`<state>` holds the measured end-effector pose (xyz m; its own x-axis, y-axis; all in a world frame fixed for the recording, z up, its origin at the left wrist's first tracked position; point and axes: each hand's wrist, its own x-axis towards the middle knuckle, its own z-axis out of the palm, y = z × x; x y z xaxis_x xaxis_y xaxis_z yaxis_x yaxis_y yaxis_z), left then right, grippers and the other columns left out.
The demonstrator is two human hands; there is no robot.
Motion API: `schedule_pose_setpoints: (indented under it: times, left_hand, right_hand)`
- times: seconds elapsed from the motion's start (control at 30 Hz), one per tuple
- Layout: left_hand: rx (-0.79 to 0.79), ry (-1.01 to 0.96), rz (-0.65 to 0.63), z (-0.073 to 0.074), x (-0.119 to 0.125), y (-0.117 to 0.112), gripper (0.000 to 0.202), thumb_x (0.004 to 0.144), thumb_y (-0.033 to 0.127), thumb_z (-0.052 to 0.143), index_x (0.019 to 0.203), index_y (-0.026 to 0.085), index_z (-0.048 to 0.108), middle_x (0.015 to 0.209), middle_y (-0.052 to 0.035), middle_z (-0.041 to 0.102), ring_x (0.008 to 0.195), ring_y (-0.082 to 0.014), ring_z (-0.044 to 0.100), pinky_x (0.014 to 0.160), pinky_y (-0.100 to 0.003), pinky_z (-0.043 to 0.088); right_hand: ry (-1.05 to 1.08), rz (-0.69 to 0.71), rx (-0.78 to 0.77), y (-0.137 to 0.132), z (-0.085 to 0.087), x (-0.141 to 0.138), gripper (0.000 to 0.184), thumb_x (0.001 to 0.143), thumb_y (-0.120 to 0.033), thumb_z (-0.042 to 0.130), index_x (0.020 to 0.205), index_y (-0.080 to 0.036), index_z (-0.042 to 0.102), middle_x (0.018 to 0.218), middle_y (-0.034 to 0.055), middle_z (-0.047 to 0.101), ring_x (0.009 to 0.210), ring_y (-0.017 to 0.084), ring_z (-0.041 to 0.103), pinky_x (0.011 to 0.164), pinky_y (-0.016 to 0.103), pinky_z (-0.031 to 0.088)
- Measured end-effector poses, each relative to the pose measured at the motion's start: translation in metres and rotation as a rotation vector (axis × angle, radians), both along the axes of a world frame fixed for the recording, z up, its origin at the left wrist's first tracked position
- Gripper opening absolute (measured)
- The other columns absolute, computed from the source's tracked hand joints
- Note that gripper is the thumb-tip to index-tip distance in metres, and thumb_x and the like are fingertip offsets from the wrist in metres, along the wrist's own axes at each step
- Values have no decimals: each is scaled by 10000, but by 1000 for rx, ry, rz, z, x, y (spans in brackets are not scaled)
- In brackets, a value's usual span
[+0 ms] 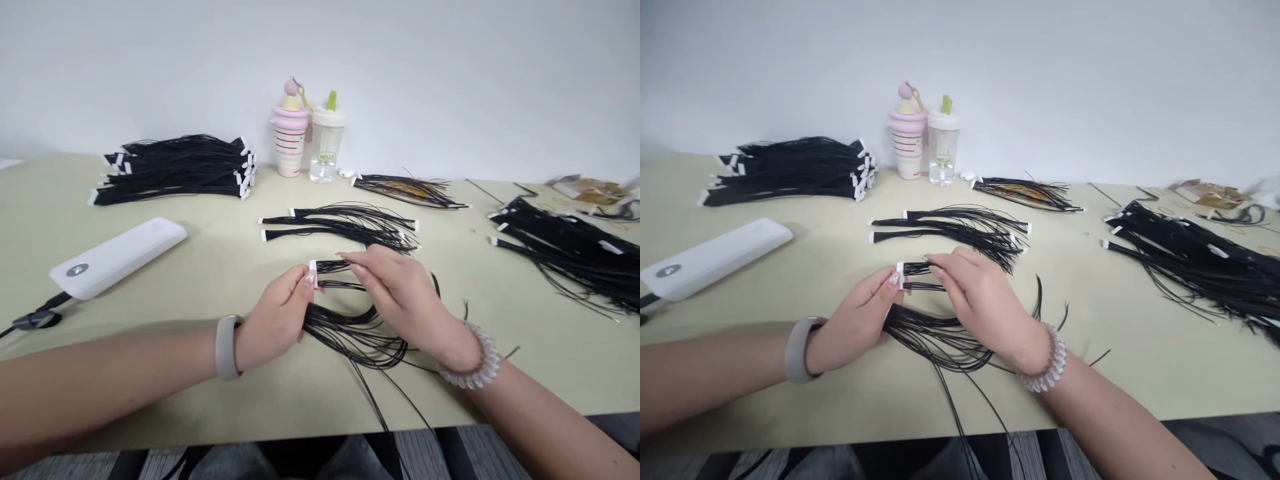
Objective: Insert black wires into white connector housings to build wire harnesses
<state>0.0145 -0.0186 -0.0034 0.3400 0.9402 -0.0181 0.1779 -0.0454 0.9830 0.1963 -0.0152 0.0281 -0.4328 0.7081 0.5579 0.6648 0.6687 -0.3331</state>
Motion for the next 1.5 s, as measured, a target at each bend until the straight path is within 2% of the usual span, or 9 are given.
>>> schedule_pose_setpoints:
  times: [0.1, 0.27, 0.47, 0.7, 0.97, 1.1, 1.2, 1.5]
  left_hand:
    - [-15, -2, -10, -1, 0, 0, 347, 874, 469, 311, 676, 186, 338, 519, 60, 345, 390, -53, 364, 369, -174, 326]
    - [10, 13, -33, 0, 0, -1, 346, 889, 439, 295, 655, 184, 315, 498, 58, 355, 410, -58, 357, 395, -181, 315]
    - [122, 88, -39, 3, 0, 1, 335, 891, 405, 315, 644, 179, 326, 500, 50, 355, 470, -69, 343, 457, -202, 308]
    - [163, 88, -45, 3, 0, 1, 326, 891, 381, 318, 635, 179, 322, 527, 41, 354, 514, -81, 331, 490, -215, 296]
    - [210, 126, -69, 3, 0, 0, 324, 896, 370, 308, 635, 180, 314, 555, 38, 350, 541, -85, 321, 512, -226, 296]
    - [221, 151, -71, 2, 1, 0, 324, 901, 363, 296, 636, 178, 309, 569, 36, 351, 550, -84, 313, 527, -231, 296]
    - [227, 166, -84, 2, 1, -1, 321, 904, 356, 288, 637, 177, 309, 573, 34, 361, 554, -86, 315, 527, -232, 294]
    - [243, 196, -65, 1, 0, 0, 315, 900, 351, 284, 642, 177, 329, 582, 32, 368, 564, -91, 329, 534, -229, 309]
  right_hand:
    - [-27, 39, 31, -1, -1, 0, 226, 865, -166, 466, 1027, -120, 617, 734, 33, 584, 668, 84, 516, 615, 200, 427]
    - [27, -16, 16, -4, -5, 0, 84, 821, -180, 548, 783, -135, 608, 730, 5, 617, 669, 64, 531, 633, 183, 416]
    - [-69, -40, -32, -4, -8, -7, 194, 862, -222, 470, 739, -129, 589, 706, 28, 565, 685, 102, 486, 623, 230, 391]
    - [-182, -79, -96, -2, -6, -5, 258, 888, -259, 417, 756, -139, 603, 710, 33, 535, 693, 113, 462, 633, 242, 370]
    - [-211, -87, -34, -5, -5, -5, 261, 896, -243, 394, 743, -141, 579, 696, 27, 522, 667, 110, 436, 605, 238, 335]
    - [-382, -116, 130, -5, -10, -6, 161, 842, -152, 450, 710, -155, 544, 702, 20, 525, 656, 125, 400, 610, 259, 308]
    - [-430, -123, 198, -4, -14, -6, 110, 804, -110, 476, 728, -163, 534, 722, 15, 534, 654, 130, 388, 605, 262, 294]
    - [-424, -102, 162, -3, -14, -9, 146, 823, -98, 430, 734, -156, 531, 734, 23, 546, 664, 125, 420, 616, 254, 305]
